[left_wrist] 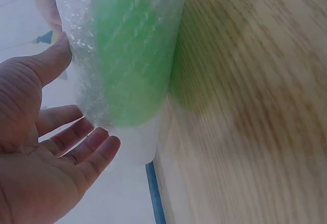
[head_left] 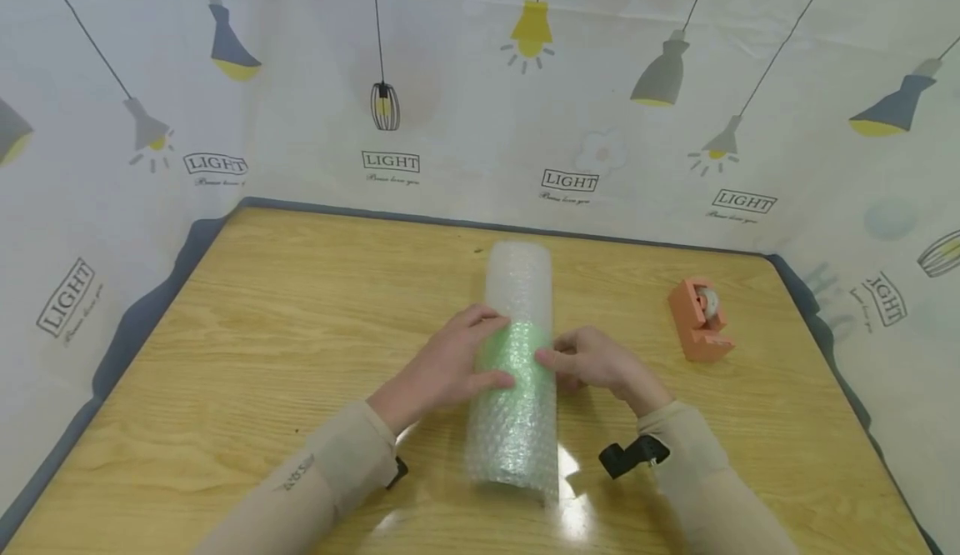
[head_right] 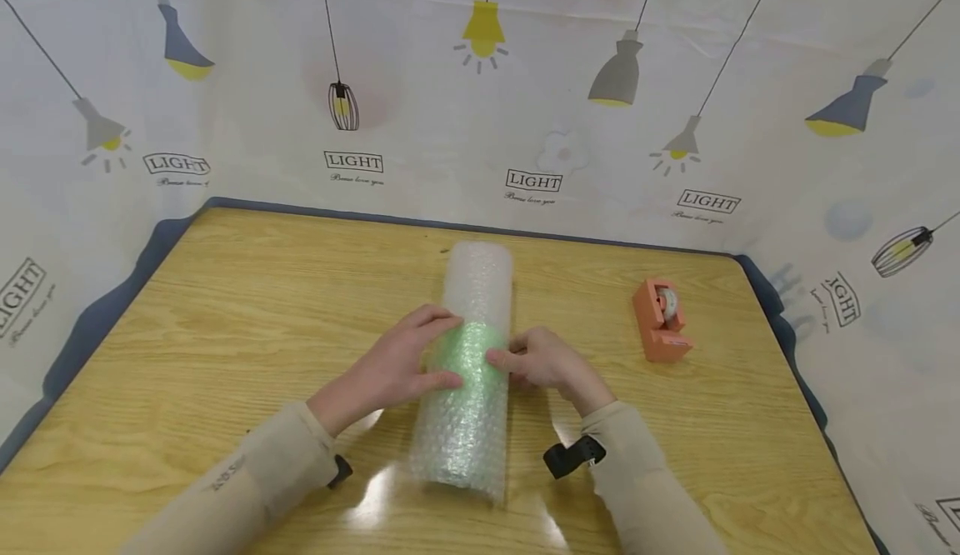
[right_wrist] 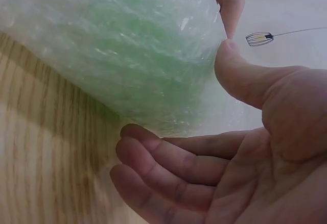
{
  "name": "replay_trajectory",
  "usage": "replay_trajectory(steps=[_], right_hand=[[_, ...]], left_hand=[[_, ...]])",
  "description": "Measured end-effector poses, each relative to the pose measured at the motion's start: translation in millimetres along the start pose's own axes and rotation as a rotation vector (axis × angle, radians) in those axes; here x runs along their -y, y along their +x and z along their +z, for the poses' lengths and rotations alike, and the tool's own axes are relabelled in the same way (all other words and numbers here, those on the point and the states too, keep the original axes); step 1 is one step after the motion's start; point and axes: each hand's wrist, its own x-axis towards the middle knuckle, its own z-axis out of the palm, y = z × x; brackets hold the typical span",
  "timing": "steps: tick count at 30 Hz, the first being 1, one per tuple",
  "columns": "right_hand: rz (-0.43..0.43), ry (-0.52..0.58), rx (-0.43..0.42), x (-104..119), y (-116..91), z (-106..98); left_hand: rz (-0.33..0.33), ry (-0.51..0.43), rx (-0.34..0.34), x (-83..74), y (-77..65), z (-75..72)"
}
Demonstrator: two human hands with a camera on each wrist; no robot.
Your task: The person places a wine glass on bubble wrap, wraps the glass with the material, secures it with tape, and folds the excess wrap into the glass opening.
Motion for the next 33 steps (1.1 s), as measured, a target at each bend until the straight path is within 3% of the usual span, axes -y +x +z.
replay_trajectory(steps=[11,22,33], right_hand=[[0.018,-0.148,-0.103,11.6,-15.1,-6.4],[0.033,-0.266,-0.130,22.9,-23.8,-6.8],[0.084,-0.343,-0.144,26.5,-18.6,-3.5]], left_hand=[[0.000,0.019,0.000,-7.8,4.6,6.7],[0.029,0.013,-0.015,-15.1,12.8,15.1],[0.057,0.045,-0.025,-23.7,20.4,21.7]])
